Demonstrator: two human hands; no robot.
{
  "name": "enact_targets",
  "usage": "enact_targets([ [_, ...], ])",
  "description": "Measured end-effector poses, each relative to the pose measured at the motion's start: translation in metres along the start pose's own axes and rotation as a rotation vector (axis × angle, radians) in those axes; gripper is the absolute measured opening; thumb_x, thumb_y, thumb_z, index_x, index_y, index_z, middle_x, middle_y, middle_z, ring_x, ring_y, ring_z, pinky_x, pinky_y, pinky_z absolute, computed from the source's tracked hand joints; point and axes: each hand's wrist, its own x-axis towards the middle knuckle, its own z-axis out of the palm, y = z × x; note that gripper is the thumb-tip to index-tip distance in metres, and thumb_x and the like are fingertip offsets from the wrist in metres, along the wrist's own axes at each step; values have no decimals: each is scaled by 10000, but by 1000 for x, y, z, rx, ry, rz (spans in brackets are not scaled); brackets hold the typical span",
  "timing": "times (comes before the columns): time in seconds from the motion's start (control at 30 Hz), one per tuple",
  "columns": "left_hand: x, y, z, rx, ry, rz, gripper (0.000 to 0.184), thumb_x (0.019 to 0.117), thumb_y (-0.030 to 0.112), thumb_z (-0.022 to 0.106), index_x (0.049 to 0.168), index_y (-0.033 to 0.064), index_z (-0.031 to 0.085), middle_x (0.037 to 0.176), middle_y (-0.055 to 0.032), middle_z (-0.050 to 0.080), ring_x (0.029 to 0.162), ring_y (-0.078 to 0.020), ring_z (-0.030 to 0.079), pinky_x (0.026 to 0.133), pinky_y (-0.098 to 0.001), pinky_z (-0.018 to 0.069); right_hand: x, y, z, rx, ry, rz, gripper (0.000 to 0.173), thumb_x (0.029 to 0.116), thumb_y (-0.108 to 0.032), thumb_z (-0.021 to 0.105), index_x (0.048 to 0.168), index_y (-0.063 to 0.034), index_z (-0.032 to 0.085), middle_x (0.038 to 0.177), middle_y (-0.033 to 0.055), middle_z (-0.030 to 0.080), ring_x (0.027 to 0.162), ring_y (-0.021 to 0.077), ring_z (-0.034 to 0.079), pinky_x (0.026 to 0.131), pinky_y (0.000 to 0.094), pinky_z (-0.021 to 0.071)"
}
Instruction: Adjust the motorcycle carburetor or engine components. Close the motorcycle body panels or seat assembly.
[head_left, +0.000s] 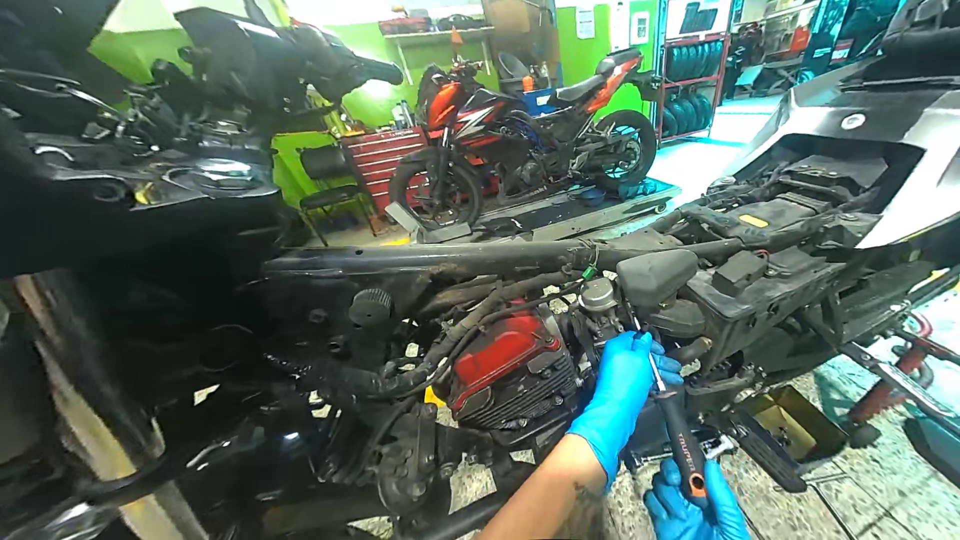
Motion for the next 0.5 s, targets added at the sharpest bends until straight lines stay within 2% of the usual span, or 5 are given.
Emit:
enact_targets([
  [0.07,-1,1,-4,5,-31,-7,323,1128,196,404,1117,-60,600,837,-132,751,700,-152,739,663,-263,598,3,6,6,-653,98,-437,423,943,57,486,1362,84,544,1134,78,658,918,-1,616,821,142,506],
  [0.13,-2,2,-4,36,-42,-12,299,1121,203,432,1102,-40,604,829,-112,746,691,-133,728,651,-245,583,13,12,-3,-1079,113,-743,553,767,53,641,1307,158,588,1143,192,590,1080,102,542,965,192,440],
  [0.33,-1,-3,-5,11,-43,8,317,1126,194,409,1093,-59,596,819,-133,743,694,-155,736,682,-267,603,-3,3,-1,28,-27,98,417,1029,-507,489,1097,-150,694,788,-11,677,628,78,621,605,244,530],
  [0.4,0,-5,-8,25,-69,25,339,1131,206,389,1110,-51,609,853,-135,750,716,-159,739,688,-274,604,1,13,6,-504,79,-347,336,1000,-15,450,1303,34,587,909,12,677,785,-7,623,718,133,509],
  [0.5,-8,-13,-14,109,-115,70,405,1133,325,363,1198,14,614,919,-109,756,732,-145,721,673,-284,576,17,13,-8,-1104,147,-784,542,776,-50,676,1289,111,606,1189,162,639,1112,92,595,970,185,483],
])
